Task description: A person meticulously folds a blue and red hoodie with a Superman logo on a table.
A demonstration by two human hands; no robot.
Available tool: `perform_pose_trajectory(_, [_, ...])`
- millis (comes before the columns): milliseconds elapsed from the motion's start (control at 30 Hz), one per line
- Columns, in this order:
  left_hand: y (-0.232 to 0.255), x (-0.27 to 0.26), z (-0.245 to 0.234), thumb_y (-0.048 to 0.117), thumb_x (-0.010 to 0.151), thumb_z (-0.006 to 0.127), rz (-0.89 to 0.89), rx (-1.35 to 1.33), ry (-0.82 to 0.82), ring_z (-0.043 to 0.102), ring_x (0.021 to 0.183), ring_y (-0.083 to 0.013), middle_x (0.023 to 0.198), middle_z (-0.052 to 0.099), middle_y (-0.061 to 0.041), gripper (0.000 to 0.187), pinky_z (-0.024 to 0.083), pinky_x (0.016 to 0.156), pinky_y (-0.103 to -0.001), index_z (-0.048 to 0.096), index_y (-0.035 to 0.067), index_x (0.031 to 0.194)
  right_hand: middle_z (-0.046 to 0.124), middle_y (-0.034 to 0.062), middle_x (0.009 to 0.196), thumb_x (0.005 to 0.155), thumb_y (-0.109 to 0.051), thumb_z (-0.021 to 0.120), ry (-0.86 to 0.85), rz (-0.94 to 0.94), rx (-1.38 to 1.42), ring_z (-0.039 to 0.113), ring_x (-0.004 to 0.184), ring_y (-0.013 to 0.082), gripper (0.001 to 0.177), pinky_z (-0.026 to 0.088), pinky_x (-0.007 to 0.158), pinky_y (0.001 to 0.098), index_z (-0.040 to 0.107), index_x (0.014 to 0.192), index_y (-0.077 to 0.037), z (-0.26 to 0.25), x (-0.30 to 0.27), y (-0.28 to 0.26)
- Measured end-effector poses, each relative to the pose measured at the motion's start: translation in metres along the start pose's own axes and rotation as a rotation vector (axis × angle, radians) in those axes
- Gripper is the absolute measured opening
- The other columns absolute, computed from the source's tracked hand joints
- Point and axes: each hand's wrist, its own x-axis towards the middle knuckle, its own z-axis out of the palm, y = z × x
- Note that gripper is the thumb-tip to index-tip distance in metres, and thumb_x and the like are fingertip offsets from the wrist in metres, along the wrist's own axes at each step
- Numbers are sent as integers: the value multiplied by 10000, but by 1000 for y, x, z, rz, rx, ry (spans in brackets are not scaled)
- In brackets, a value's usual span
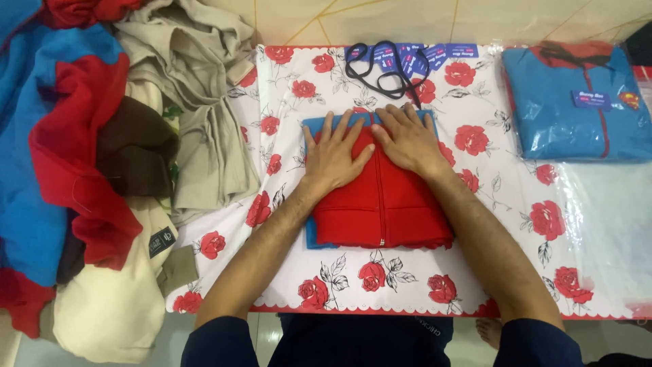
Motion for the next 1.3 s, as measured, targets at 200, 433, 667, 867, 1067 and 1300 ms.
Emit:
perform_pose_trajectory(200, [1, -40, 0, 585, 1027, 362, 10, -69, 1, 95, 1544, -488, 1686, 154, -234, 756, 86, 1128, -801, 289, 104, 1606, 333, 166, 1656, 1085, -553, 350, 77, -89, 26, 258, 1521, 442, 633, 184, 1190, 674, 425, 1571, -156, -4, -39, 4])
perform_pose_trajectory(433, [13, -94, -2, 552, 1028, 403, -22, -171, -125, -66, 1496, -586, 1665, -13, -324, 829, 65, 1088, -838, 185, 10, 1615, 197, 128, 1707, 1061, -513, 377, -29, -46, 73, 133, 1542, 460, 635, 113, 1172, 731, 320, 1617, -212, 2, -96, -3])
perform_pose_trajectory(667, [-6, -75, 14, 605, 1018, 420, 89, -40, 8, 51, 1487, -609, 1647, 95, -331, 847, 146, 1179, -706, 257, 14, 1602, 231, 149, 1691, 1046, -524, 436, 53, -73, 70, 177, 1527, 483, 647, 169, 1135, 766, 362, 1604, -206, 2, -96, 5])
perform_pose_trajectory(867, [7, -101, 9, 604, 1027, 365, 107, -10, -56, -6, 1513, -557, 1674, 50, -274, 816, 103, 1161, -740, 249, 40, 1606, 202, 143, 1698, 997, -586, 449, 8, -54, -31, 164, 1517, 506, 713, 195, 1098, 787, 336, 1609, -238, 8, -130, -5])
perform_pose_trajectory(1067, [8, -105, 14, 613, 1014, 402, 124, -41, -61, -25, 1509, -564, 1665, 54, -291, 849, 105, 1149, -743, 239, 26, 1605, 218, 112, 1699, 1004, -602, 409, 55, -72, -21, 172, 1527, 476, 703, 184, 1128, 751, 338, 1610, -251, 22, -133, 3])
perform_pose_trajectory(1300, [11, -137, 18, 597, 1010, 442, 250, 19, -79, -7, 1507, -566, 1664, 97, -271, 825, 145, 1082, -811, 240, 65, 1607, 169, 113, 1707, 965, -641, 446, 25, -99, -51, 120, 1527, 498, 784, 182, 1137, 722, 286, 1622, -244, 32, -165, 9])
